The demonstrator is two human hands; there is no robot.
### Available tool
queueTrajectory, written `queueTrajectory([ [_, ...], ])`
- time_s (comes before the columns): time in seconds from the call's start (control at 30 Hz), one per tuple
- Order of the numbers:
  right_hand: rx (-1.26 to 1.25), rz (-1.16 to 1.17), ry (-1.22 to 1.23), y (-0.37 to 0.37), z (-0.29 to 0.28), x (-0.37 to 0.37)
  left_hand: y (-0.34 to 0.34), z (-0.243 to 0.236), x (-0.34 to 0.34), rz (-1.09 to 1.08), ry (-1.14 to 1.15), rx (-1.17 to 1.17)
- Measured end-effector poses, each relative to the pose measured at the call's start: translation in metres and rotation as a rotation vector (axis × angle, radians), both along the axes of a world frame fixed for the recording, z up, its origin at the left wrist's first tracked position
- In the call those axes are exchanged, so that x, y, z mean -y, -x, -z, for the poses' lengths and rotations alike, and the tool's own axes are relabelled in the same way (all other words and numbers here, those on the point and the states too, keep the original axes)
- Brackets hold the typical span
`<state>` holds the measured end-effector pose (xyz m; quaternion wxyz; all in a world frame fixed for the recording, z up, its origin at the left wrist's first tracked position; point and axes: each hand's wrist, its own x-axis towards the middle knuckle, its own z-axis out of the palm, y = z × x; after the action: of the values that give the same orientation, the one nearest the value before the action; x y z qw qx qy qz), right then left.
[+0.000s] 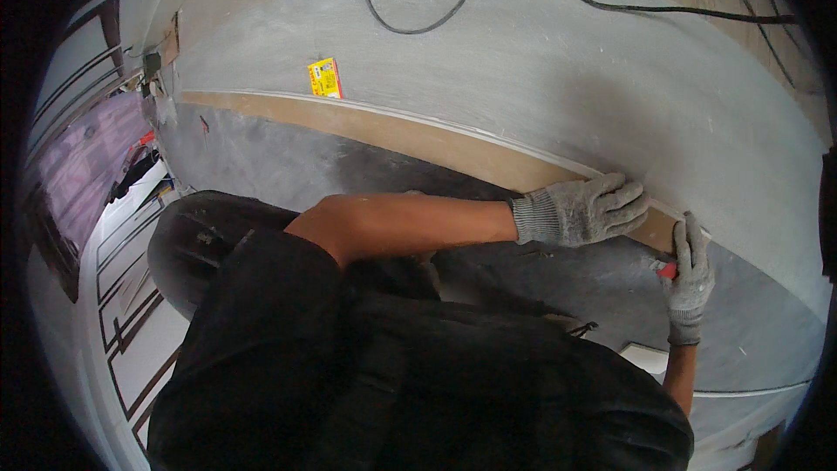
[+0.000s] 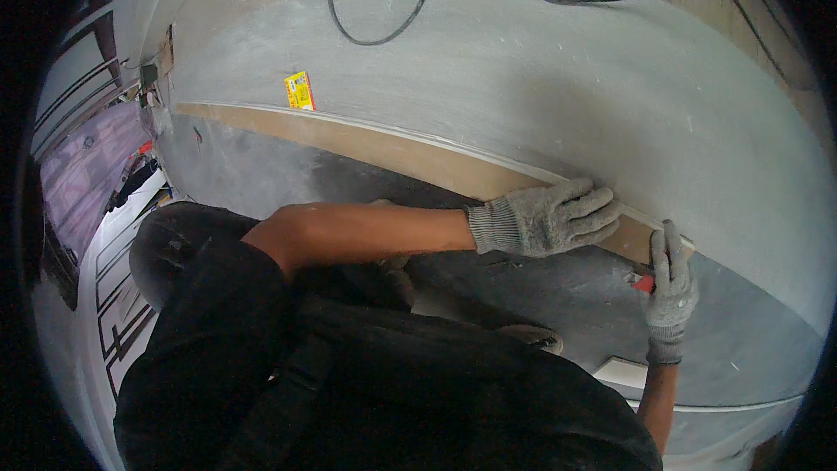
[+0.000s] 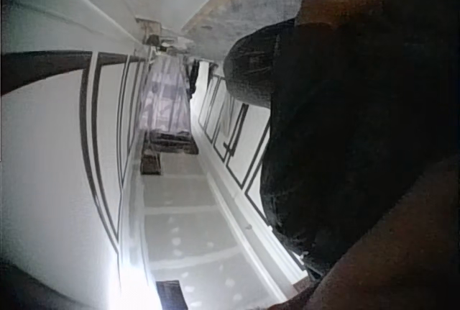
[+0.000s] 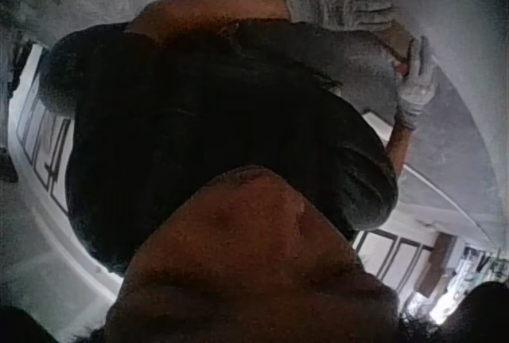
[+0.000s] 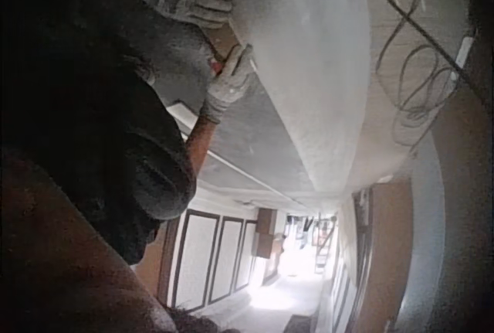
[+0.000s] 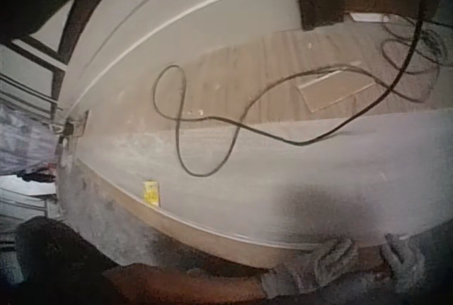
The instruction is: The person uses a utility knife to cut a length of white trim, scoring the surface and bending it to break it. They then place the trim along the base of a wall to check the fit and use the knife to further trim a small piece from one end.
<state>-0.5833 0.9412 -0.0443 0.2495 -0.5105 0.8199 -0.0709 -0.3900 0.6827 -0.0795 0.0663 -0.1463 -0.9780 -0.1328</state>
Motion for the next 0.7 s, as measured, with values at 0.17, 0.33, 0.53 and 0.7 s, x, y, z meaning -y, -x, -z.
queueTrajectory([
  [0.17,-0.074,-0.101,0.024,-0.001,-0.010,0.008,-0.001,-0.007,0.001,0.023,-0.004,0.096],
  [0.33,-0.023,-0.070,-0.079,-0.006,-0.030,0.024,0.003,-0.022,0.006,0.043,0.053,0.257],
  [0.53,0.008,-0.073,-0.241,-0.003,-0.087,0.040,-0.008,-0.083,0.037,-0.013,-0.003,0.444],
  [0.7,-0.016,0.060,-0.344,-0.025,-0.163,0.040,-0.064,-0.196,0.085,-0.374,-0.239,0.457],
])
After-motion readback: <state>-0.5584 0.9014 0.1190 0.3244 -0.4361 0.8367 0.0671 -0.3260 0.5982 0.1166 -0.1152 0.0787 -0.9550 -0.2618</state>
